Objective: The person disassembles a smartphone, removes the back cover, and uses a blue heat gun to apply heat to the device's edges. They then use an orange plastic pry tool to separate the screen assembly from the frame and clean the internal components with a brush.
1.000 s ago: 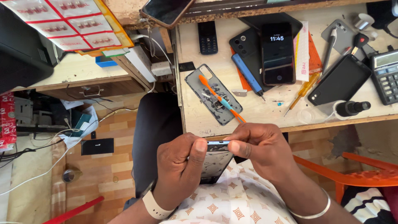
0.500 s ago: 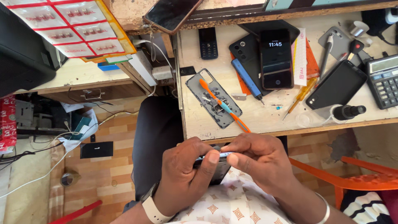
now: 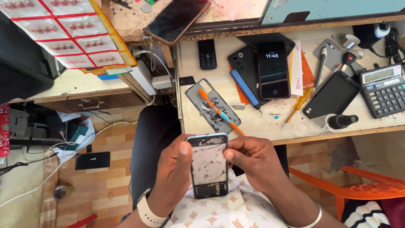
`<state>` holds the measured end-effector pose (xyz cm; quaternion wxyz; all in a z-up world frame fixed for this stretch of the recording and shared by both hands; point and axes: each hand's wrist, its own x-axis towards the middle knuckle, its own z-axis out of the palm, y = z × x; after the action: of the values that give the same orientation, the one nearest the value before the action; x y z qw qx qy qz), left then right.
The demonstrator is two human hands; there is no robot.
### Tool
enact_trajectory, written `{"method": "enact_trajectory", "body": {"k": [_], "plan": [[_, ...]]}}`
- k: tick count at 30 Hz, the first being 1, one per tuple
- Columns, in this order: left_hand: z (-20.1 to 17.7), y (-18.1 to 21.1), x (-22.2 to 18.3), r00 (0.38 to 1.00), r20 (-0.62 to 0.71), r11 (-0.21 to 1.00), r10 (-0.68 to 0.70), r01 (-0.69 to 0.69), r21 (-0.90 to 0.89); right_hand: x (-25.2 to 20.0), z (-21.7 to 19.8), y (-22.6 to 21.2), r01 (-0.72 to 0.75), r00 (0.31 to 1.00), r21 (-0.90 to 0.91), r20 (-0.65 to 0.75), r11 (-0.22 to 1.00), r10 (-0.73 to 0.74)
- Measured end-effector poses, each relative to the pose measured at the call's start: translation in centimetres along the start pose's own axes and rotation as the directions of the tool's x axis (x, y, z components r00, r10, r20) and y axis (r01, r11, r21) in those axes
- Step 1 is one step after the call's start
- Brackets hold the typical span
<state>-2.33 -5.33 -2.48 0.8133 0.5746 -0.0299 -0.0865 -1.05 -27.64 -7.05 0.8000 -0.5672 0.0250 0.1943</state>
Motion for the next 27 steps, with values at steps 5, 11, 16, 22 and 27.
{"method": "enact_trajectory", "body": {"k": [5,11,16,22,27], "plan": [[-1.5,-1.4,-0.6,0.998,0.031,0.995,-0.056,0.054,0.085,-0.3,-0.1,0.4,-0.078,0.995,0.05,-0.066,0.996,0.081],[-2.6,-2.1,-1.2,0.999,-0.025,0.935,-0.021,0.029,0.353,-2.0,-0.4,0.5,-0.128,0.99,-0.126,0.042,0.984,0.134],[-2.9,-2.4,-0.6,0.985,0.111,0.991,-0.134,0.131,0.029,-2.3,-1.2,1.2,-0.092,0.995,-0.164,0.024,0.982,0.097],[-2.6,-2.6,-1.1,0.961,0.121,0.968,-0.247,0.251,-0.016,-1.9,-1.4,1.2,-0.058,0.995,0.015,-0.082,0.998,0.059],[-3.6,-3.6,-1.6,0.972,0.071,0.968,-0.225,0.215,0.129,-2.0,-0.3,0.6,-0.106,0.99,0.096,-0.08,0.99,0.114]]}}
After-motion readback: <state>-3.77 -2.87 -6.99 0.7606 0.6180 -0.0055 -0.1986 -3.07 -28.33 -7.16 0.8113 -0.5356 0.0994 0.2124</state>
